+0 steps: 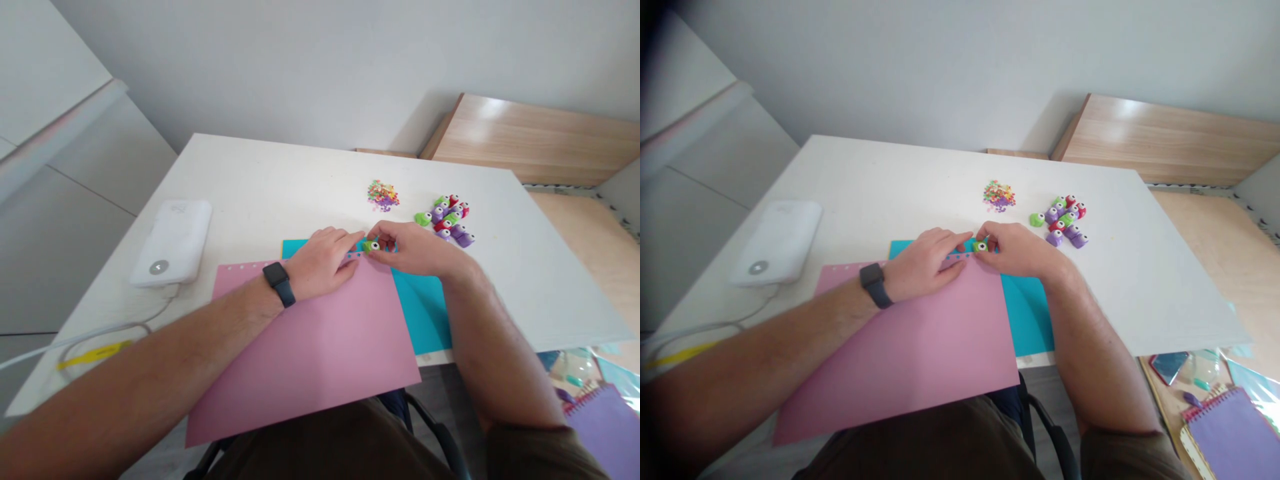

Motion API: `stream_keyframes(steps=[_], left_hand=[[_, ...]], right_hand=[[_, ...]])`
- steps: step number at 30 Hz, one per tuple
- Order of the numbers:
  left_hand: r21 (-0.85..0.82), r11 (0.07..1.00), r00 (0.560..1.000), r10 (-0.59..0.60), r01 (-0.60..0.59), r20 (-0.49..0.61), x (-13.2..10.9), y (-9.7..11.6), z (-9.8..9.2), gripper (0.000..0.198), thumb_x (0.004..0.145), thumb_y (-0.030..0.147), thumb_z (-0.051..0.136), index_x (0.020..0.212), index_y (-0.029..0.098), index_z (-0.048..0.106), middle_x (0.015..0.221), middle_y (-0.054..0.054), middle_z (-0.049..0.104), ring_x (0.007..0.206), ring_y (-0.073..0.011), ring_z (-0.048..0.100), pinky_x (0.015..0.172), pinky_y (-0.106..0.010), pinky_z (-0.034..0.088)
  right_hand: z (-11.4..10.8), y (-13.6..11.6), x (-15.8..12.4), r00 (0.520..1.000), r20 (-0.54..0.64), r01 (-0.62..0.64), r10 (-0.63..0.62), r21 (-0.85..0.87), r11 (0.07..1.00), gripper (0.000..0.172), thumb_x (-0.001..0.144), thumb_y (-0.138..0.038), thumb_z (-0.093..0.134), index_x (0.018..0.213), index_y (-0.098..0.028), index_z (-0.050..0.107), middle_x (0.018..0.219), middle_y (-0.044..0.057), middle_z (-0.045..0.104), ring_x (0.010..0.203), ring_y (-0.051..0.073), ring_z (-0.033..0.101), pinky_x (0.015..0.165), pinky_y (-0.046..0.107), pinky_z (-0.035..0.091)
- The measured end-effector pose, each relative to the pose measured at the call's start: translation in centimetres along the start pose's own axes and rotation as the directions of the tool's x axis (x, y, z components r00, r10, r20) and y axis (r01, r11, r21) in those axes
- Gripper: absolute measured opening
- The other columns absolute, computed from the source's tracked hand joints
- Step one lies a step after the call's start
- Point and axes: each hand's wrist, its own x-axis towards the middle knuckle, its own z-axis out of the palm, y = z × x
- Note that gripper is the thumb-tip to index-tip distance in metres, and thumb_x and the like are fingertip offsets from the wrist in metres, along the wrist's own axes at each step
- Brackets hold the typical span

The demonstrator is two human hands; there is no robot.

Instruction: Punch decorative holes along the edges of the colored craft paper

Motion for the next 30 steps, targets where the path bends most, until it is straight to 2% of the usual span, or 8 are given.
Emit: stream_keyframes(steps=[11, 30], left_hand=[[-0.006, 1.000, 0.999, 0.019, -0.019, -0.035, -0.13, -0.16, 0.11, 0.043, 0.098, 0.027, 0.054, 0.138, 0.011, 0.055, 0.114, -0.013, 0.069, 0.107, -0.0273, 0.062, 0.098, -0.044, 0.050], [-0.058, 0.998, 0.999, -0.003, 0.001, -0.033, -0.11, -0.37, 0.22, 0.032, 0.097, 0.024, 0.055, 0.128, 0.017, 0.061, 0.109, -0.010, 0.071, 0.105, -0.0257, 0.064, 0.097, -0.043, 0.049]], right_hand=[[-0.45, -0.45, -0.20, 0.997, -0.055, -0.058, 0.059, 0.022, 0.998, 0.022, 0.088, -0.035, 0.066, 0.105, -0.023, 0.073, 0.083, 0.000, 0.074, 0.075, 0.017, 0.067, 0.069, 0.029, 0.047], [-0.41, -0.42, -0.29, 0.993, -0.096, -0.084, 0.075, -0.091, 0.992, 0.021, 0.088, -0.037, 0.066, 0.102, -0.022, 0.073, 0.084, 0.002, 0.074, 0.076, 0.019, 0.067, 0.069, 0.029, 0.047]])
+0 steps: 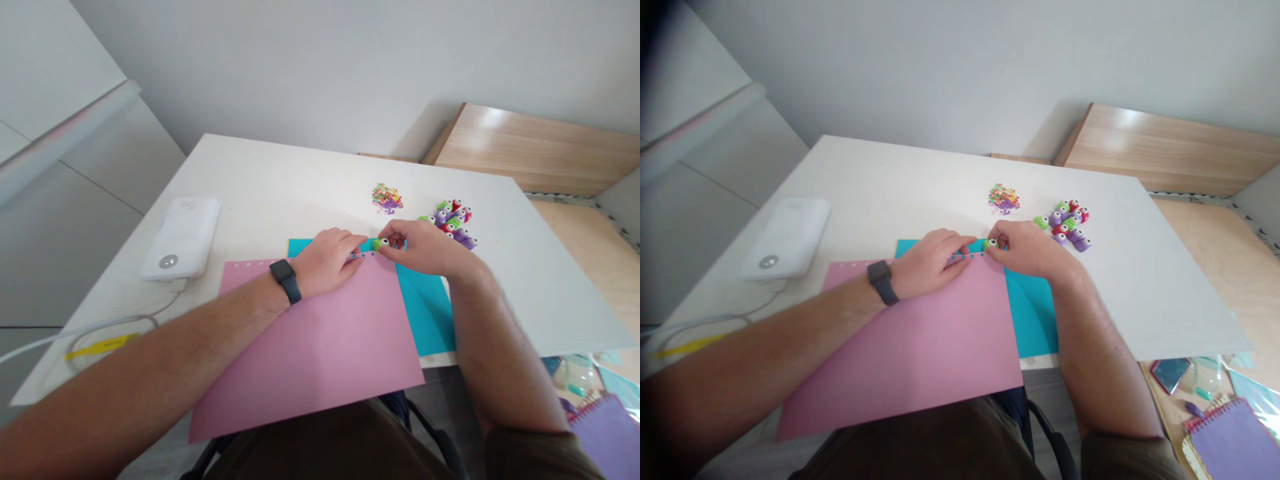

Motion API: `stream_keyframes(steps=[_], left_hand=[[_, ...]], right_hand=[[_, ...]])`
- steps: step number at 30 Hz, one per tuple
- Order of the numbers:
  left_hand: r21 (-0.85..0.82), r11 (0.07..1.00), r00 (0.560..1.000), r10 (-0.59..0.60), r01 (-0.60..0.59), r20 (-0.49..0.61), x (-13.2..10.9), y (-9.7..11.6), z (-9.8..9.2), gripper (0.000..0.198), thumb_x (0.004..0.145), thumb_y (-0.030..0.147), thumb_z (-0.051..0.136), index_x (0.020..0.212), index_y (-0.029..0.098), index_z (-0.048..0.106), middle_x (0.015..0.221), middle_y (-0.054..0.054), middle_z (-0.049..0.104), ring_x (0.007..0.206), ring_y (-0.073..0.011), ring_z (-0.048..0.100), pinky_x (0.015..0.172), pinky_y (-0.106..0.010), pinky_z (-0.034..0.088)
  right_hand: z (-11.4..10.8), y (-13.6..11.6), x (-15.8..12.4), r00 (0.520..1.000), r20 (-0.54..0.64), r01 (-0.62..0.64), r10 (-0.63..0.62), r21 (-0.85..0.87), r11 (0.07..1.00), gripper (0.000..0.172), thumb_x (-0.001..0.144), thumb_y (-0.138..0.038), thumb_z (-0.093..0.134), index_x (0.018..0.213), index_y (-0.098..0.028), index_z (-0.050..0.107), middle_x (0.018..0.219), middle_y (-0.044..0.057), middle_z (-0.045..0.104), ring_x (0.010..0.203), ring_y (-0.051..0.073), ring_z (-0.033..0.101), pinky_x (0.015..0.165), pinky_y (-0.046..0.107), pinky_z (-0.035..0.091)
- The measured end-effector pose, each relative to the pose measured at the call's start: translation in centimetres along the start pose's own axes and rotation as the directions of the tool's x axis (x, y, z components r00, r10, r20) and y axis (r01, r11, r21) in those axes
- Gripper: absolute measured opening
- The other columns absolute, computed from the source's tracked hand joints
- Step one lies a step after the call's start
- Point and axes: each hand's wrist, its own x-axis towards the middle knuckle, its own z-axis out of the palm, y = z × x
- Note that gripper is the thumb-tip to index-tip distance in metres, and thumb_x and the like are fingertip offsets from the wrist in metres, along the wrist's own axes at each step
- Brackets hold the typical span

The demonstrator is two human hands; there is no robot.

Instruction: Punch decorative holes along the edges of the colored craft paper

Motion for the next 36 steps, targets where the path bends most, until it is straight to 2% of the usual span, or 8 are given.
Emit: stream_keyframes(steps=[8, 21, 26, 30, 36], left_hand=[[-0.002, 0.999, 0.999, -0.051, 0.051, -0.004, 0.3, 0.0, -0.2, 0.018, 0.096, 0.021, 0.056, 0.110, 0.015, 0.066, 0.098, -0.008, 0.072, 0.095, -0.0246, 0.065, 0.090, -0.042, 0.051], [0.067, 0.994, 0.993, -0.092, 0.087, 0.076, 0.4, 0.3, -1.6, 0.015, 0.098, 0.025, 0.055, 0.098, 0.020, 0.070, 0.090, -0.006, 0.071, 0.089, -0.0238, 0.067, 0.084, -0.039, 0.051], [0.054, 0.994, 0.991, -0.104, 0.099, 0.084, 0.4, 0.5, -1.8, 0.016, 0.099, 0.023, 0.054, 0.104, 0.021, 0.069, 0.090, -0.005, 0.071, 0.088, -0.0230, 0.067, 0.084, -0.038, 0.052], [0.060, 0.996, 0.991, -0.074, 0.068, 0.108, 0.3, 0.7, -1.8, 0.020, 0.100, 0.021, 0.053, 0.111, 0.021, 0.070, 0.094, -0.007, 0.071, 0.092, -0.0236, 0.068, 0.086, -0.038, 0.052], [0.100, 0.995, 0.990, -0.032, 0.019, 0.135, 0.1, 0.6, -1.5, 0.023, 0.101, 0.026, 0.053, 0.112, 0.021, 0.073, 0.098, -0.008, 0.072, 0.097, -0.0248, 0.068, 0.088, -0.039, 0.052]], right_hand=[[-0.1, 0.0, -0.1, 1.000, -0.014, 0.012, -0.012, -0.015, 1.000, 0.016, 0.085, -0.034, 0.068, 0.095, -0.022, 0.070, 0.082, 0.000, 0.073, 0.074, 0.017, 0.067, 0.069, 0.029, 0.046], [-0.2, -0.1, -0.3, 1.000, -0.007, 0.018, -0.019, -0.012, 1.000, 0.016, 0.084, -0.035, 0.070, 0.094, -0.022, 0.067, 0.083, 0.001, 0.073, 0.076, 0.018, 0.067, 0.070, 0.029, 0.047], [-0.2, -0.1, -0.3, 1.000, 0.003, 0.029, -0.029, 0.001, 1.000, 0.016, 0.084, -0.034, 0.070, 0.093, -0.022, 0.067, 0.082, 0.001, 0.073, 0.076, 0.018, 0.067, 0.070, 0.029, 0.048], [-0.2, 0.0, -0.3, 0.999, 0.010, 0.031, -0.031, -0.003, 1.000, 0.016, 0.083, -0.033, 0.070, 0.093, -0.022, 0.067, 0.082, 0.001, 0.072, 0.076, 0.018, 0.067, 0.070, 0.029, 0.048], [-0.3, 0.2, -0.2, 1.000, 0.020, 0.022, -0.022, -0.021, 1.000, 0.015, 0.082, -0.033, 0.069, 0.093, -0.023, 0.066, 0.083, 0.001, 0.072, 0.076, 0.018, 0.067, 0.070, 0.029, 0.048]])
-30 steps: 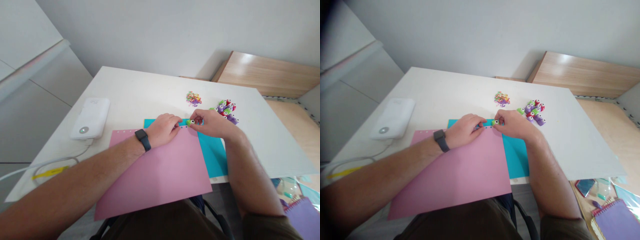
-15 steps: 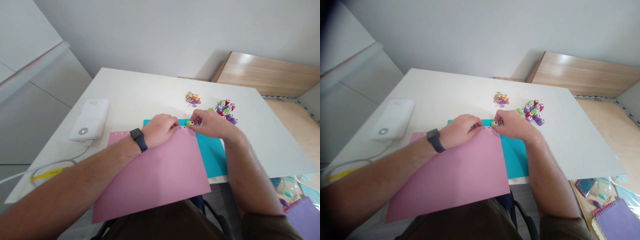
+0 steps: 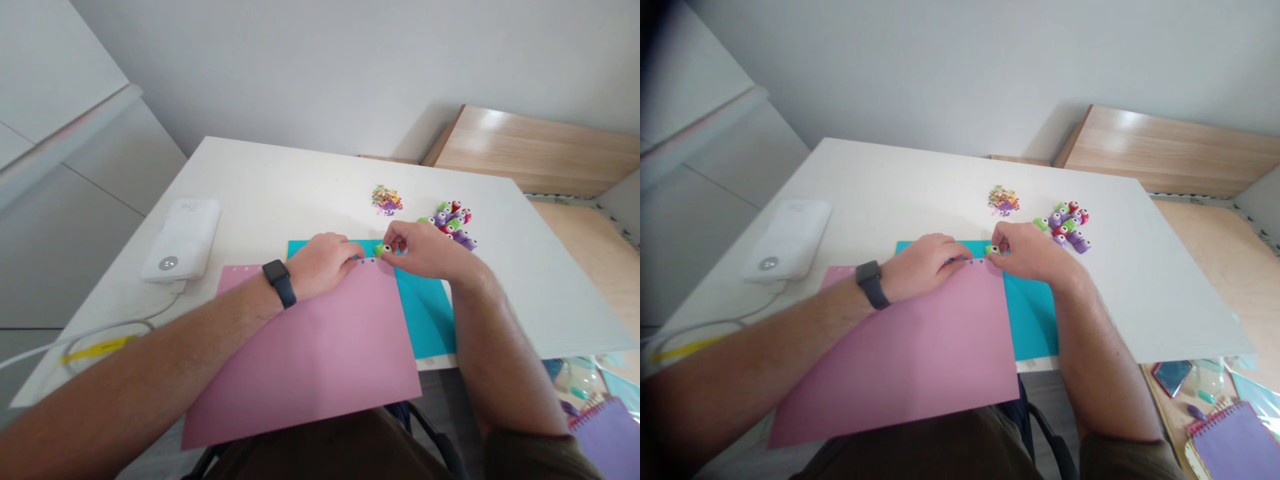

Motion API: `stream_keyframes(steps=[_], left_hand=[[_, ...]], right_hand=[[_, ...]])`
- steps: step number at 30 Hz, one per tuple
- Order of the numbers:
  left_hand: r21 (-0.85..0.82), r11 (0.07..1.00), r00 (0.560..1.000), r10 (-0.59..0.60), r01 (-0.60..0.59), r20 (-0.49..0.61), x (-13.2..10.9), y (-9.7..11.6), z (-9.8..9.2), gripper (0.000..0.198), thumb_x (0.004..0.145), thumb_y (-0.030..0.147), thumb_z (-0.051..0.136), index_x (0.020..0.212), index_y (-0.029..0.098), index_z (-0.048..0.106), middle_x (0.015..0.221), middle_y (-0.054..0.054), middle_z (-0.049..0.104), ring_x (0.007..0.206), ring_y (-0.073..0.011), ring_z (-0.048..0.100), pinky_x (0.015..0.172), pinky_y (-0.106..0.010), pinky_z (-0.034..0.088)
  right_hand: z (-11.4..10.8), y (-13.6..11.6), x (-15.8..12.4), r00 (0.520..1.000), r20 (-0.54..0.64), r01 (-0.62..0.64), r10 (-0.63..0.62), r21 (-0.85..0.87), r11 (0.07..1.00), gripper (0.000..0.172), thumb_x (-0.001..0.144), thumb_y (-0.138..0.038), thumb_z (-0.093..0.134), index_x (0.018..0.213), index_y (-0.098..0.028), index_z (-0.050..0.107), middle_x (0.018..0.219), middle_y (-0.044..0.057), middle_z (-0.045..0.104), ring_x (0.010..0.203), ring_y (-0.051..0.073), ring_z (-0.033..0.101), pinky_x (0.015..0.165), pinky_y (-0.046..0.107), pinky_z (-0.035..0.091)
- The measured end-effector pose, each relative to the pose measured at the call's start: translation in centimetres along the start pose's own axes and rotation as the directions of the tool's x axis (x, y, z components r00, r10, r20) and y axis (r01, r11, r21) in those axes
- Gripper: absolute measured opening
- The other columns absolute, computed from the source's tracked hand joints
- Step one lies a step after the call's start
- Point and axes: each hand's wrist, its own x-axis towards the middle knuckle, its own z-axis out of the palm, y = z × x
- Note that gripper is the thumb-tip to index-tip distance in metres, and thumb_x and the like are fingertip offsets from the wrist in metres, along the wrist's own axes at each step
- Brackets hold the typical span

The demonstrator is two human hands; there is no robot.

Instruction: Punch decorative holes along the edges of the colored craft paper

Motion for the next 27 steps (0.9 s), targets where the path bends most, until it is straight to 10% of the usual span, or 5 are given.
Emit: stream_keyframes(steps=[10, 17, 27], left_hand=[[-0.023, 0.999, 0.999, 0.028, -0.028, 0.015, 0.0, 0.0, 0.1, 0.024, 0.101, 0.026, 0.054, 0.111, 0.023, 0.076, 0.097, -0.007, 0.072, 0.095, -0.0234, 0.068, 0.089, -0.038, 0.051], [-0.030, 0.999, 1.000, 0.028, -0.027, 0.011, 0.0, -0.1, 0.2, 0.024, 0.101, 0.026, 0.055, 0.111, 0.023, 0.076, 0.096, -0.007, 0.071, 0.094, -0.0239, 0.068, 0.088, -0.038, 0.051], [-0.023, 0.999, 0.999, 0.029, -0.029, 0.014, -0.1, -0.1, 0.3, 0.024, 0.102, 0.028, 0.054, 0.111, 0.023, 0.076, 0.095, -0.007, 0.071, 0.095, -0.0245, 0.068, 0.088, -0.038, 0.051]], right_hand=[[0.2, 0.6, 0.1, 0.997, -0.038, -0.064, 0.060, -0.124, 0.990, 0.012, 0.084, -0.031, 0.065, 0.093, -0.023, 0.064, 0.086, 0.003, 0.071, 0.075, 0.020, 0.063, 0.068, 0.032, 0.044], [0.9, 0.3, 0.4, 0.981, -0.098, 0.155, -0.167, -0.116, 0.981, 0.017, 0.086, -0.030, 0.069, 0.101, -0.022, 0.072, 0.107, 0.011, 0.065, 0.107, 0.029, 0.057, 0.098, 0.043, 0.045], [2.1, 0.1, 0.9, 0.979, -0.080, 0.167, -0.188, -0.212, 0.963, 0.013, 0.087, -0.033, 0.073, 0.092, -0.023, 0.080, 0.106, 0.011, 0.066, 0.105, 0.031, 0.054, 0.100, 0.047, 0.043]])
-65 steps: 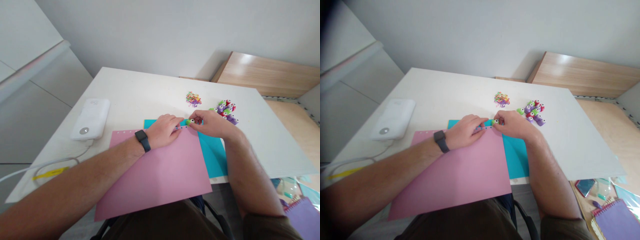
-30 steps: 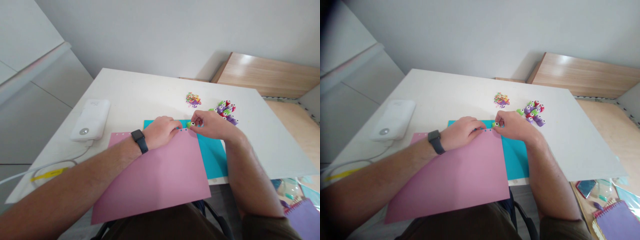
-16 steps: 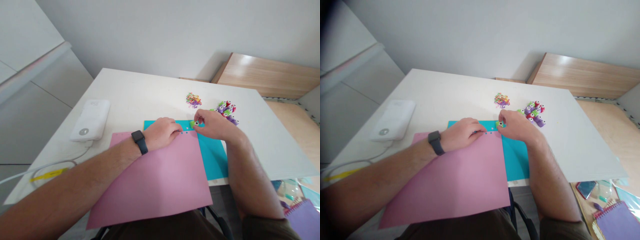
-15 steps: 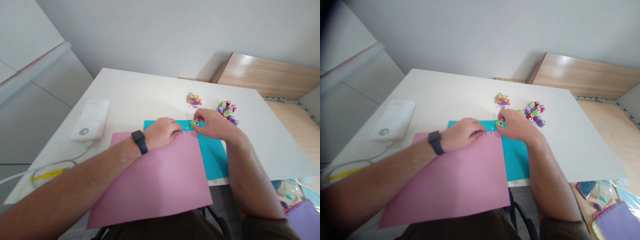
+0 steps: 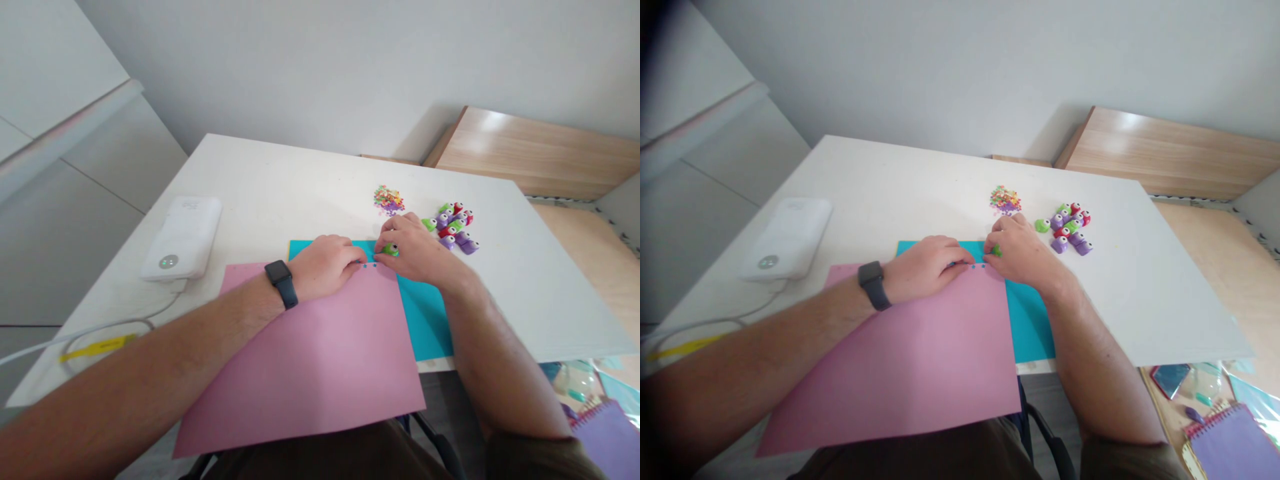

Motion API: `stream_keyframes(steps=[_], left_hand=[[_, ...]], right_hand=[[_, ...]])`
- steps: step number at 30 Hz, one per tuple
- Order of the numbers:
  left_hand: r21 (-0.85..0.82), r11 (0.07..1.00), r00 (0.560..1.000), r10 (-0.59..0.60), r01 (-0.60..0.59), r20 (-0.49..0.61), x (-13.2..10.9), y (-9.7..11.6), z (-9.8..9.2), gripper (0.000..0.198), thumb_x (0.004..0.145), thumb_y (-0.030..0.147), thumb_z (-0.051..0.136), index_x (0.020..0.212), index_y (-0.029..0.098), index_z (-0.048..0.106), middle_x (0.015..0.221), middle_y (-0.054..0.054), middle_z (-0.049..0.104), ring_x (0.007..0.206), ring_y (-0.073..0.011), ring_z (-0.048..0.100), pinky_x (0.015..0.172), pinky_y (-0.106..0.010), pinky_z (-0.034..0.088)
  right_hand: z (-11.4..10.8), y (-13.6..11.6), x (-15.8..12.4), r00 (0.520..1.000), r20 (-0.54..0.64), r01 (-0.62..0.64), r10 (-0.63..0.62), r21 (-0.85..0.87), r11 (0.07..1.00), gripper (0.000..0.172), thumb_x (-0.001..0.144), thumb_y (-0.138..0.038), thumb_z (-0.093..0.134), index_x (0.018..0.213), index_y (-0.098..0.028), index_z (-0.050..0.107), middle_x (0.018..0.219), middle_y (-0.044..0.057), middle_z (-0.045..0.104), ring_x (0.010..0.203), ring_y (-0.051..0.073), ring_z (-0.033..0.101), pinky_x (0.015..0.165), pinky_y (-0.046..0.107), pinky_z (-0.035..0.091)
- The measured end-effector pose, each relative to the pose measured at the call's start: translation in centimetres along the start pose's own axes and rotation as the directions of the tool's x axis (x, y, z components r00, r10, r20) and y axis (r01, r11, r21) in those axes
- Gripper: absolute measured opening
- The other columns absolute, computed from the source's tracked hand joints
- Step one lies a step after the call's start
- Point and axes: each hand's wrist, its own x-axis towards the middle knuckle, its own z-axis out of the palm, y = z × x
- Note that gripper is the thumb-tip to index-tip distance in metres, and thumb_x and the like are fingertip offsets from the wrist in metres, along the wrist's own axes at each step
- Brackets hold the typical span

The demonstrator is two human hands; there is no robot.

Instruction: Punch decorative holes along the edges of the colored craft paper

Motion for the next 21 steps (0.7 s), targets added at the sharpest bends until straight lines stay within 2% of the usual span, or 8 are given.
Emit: stream_keyframes(steps=[5, 15, 21], left_hand=[[-0.002, 1.000, 1.000, -0.012, 0.012, 0.008, 0.0, 0.0, 0.0, 0.024, 0.102, 0.027, 0.054, 0.112, 0.023, 0.076, 0.096, -0.007, 0.071, 0.096, -0.0242, 0.068, 0.089, -0.038, 0.051], [0.007, 1.000, 1.000, -0.002, 0.002, -0.003, 0.0, -0.1, 0.2, 0.023, 0.102, 0.027, 0.055, 0.111, 0.022, 0.075, 0.097, -0.007, 0.071, 0.096, -0.0244, 0.068, 0.089, -0.038, 0.051], [0.007, 1.000, 1.000, -0.008, 0.008, 0.000, 0.0, -0.1, 0.2, 0.023, 0.102, 0.027, 0.054, 0.112, 0.023, 0.075, 0.097, -0.007, 0.071, 0.096, -0.0243, 0.068, 0.090, -0.038, 0.051]], right_hand=[[0.6, 0.0, 0.2, 0.999, -0.035, 0.029, -0.029, 0.004, 1.000, 0.009, 0.088, -0.025, 0.071, 0.088, -0.021, 0.079, 0.101, 0.011, 0.067, 0.101, 0.030, 0.056, 0.098, 0.046, 0.045], [1.0, -0.3, 0.4, 0.997, -0.024, 0.070, -0.070, 0.002, 0.998, 0.011, 0.088, -0.019, 0.064, 0.083, -0.018, 0.073, 0.097, 0.011, 0.068, 0.099, 0.028, 0.056, 0.097, 0.044, 0.045], [1.0, 0.0, 0.5, 0.990, -0.133, 0.036, -0.037, -0.007, 0.999, 0.012, 0.090, -0.018, 0.062, 0.084, -0.017, 0.072, 0.098, 0.012, 0.068, 0.100, 0.027, 0.057, 0.098, 0.043, 0.045]])
